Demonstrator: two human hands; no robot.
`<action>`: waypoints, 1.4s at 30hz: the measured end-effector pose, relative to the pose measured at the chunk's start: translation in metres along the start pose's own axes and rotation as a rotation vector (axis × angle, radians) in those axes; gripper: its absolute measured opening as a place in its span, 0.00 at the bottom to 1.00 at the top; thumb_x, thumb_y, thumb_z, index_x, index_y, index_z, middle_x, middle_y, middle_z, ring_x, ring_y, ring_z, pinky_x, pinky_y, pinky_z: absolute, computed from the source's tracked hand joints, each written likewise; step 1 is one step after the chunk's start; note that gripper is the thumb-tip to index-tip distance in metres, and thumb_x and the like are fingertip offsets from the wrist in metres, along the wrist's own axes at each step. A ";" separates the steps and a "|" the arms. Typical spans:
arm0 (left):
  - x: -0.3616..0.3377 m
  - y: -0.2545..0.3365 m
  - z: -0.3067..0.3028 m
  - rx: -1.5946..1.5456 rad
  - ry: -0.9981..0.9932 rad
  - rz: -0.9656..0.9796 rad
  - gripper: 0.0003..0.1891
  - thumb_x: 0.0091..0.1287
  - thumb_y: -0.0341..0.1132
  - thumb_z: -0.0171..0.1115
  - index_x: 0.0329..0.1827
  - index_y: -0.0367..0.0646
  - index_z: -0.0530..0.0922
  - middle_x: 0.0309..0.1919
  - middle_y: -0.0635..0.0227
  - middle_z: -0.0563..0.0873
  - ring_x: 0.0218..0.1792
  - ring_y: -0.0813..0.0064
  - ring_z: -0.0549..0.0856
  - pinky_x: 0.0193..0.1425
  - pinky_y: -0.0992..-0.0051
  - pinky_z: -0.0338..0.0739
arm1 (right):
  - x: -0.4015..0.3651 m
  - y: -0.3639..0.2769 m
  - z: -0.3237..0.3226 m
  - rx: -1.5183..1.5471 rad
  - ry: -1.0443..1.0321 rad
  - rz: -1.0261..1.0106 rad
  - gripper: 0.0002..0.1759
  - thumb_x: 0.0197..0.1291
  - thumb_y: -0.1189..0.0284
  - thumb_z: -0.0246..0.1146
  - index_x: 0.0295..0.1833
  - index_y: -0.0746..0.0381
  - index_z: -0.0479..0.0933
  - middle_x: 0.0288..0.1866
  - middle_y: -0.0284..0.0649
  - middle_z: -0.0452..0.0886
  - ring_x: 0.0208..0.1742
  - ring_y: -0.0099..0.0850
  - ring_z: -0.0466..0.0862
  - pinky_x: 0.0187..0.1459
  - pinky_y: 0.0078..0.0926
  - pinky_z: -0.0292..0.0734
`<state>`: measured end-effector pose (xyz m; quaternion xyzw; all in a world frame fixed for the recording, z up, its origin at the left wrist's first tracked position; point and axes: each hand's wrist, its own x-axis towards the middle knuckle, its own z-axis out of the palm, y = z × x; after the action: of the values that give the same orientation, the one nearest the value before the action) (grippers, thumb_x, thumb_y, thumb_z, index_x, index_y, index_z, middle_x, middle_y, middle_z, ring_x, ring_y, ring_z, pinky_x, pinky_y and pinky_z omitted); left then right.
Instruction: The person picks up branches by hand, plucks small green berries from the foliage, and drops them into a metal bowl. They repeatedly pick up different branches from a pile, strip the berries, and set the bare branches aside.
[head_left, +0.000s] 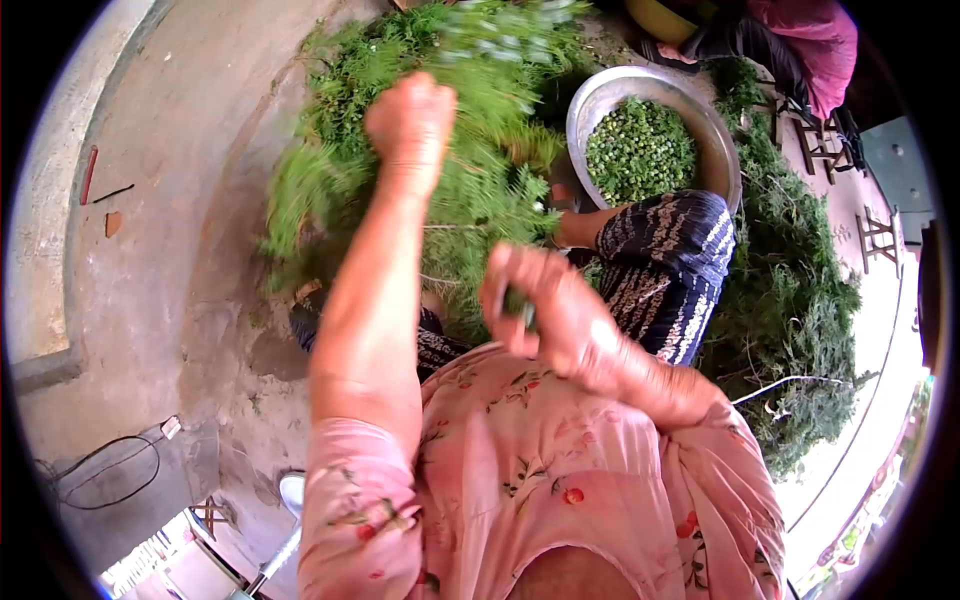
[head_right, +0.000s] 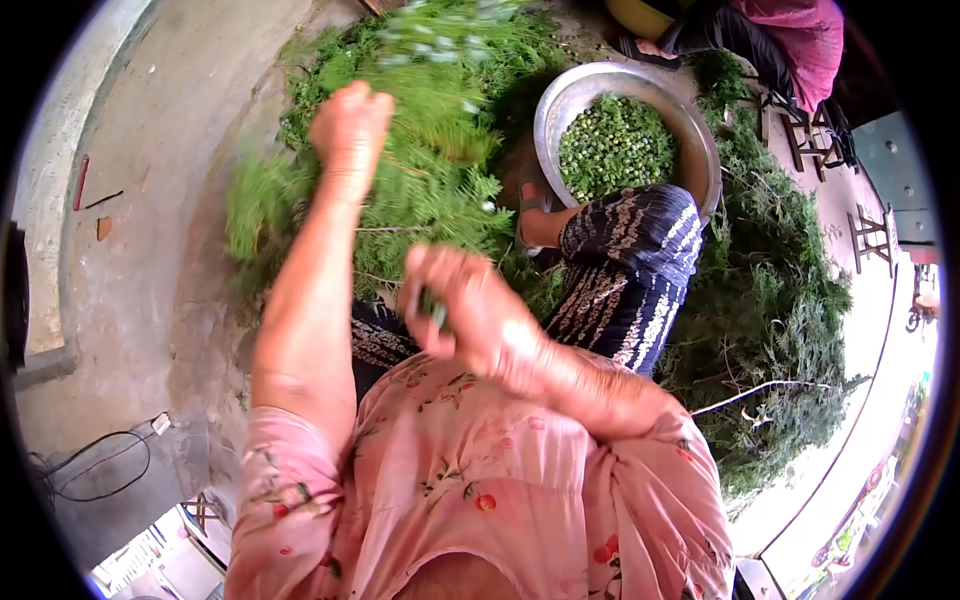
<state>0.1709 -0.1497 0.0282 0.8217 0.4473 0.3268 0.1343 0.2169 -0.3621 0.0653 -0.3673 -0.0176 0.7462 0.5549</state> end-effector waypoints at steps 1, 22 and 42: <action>0.012 -0.015 -0.006 0.205 0.078 0.026 0.14 0.51 0.36 0.60 0.12 0.50 0.65 0.08 0.73 0.70 0.11 0.77 0.69 0.17 0.70 0.64 | -0.013 0.007 0.002 -0.122 -0.007 0.059 0.15 0.65 0.61 0.49 0.29 0.58 0.66 0.18 0.34 0.67 0.15 0.19 0.63 0.13 0.14 0.54; -0.008 -0.054 -0.040 -1.076 0.330 -0.493 0.05 0.58 0.29 0.61 0.27 0.38 0.76 0.22 0.71 0.77 0.20 0.81 0.70 0.23 0.78 0.61 | 0.048 -0.179 -0.285 0.404 0.704 -0.915 0.21 0.67 0.68 0.44 0.60 0.70 0.59 0.57 0.56 0.65 0.58 0.49 0.67 0.51 0.58 0.73; -0.034 -0.009 -0.026 -0.851 -0.206 -0.200 0.05 0.52 0.26 0.63 0.20 0.39 0.75 0.15 0.79 0.72 0.18 0.88 0.67 0.20 0.81 0.60 | 0.057 -0.117 -0.009 -1.177 -0.006 -0.367 0.21 0.56 0.64 0.63 0.49 0.70 0.75 0.37 0.48 0.81 0.37 0.31 0.79 0.44 0.30 0.75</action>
<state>0.1347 -0.1739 0.0291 0.6742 0.3348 0.3835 0.5351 0.3106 -0.2722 0.0795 -0.6008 -0.4911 0.5047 0.3785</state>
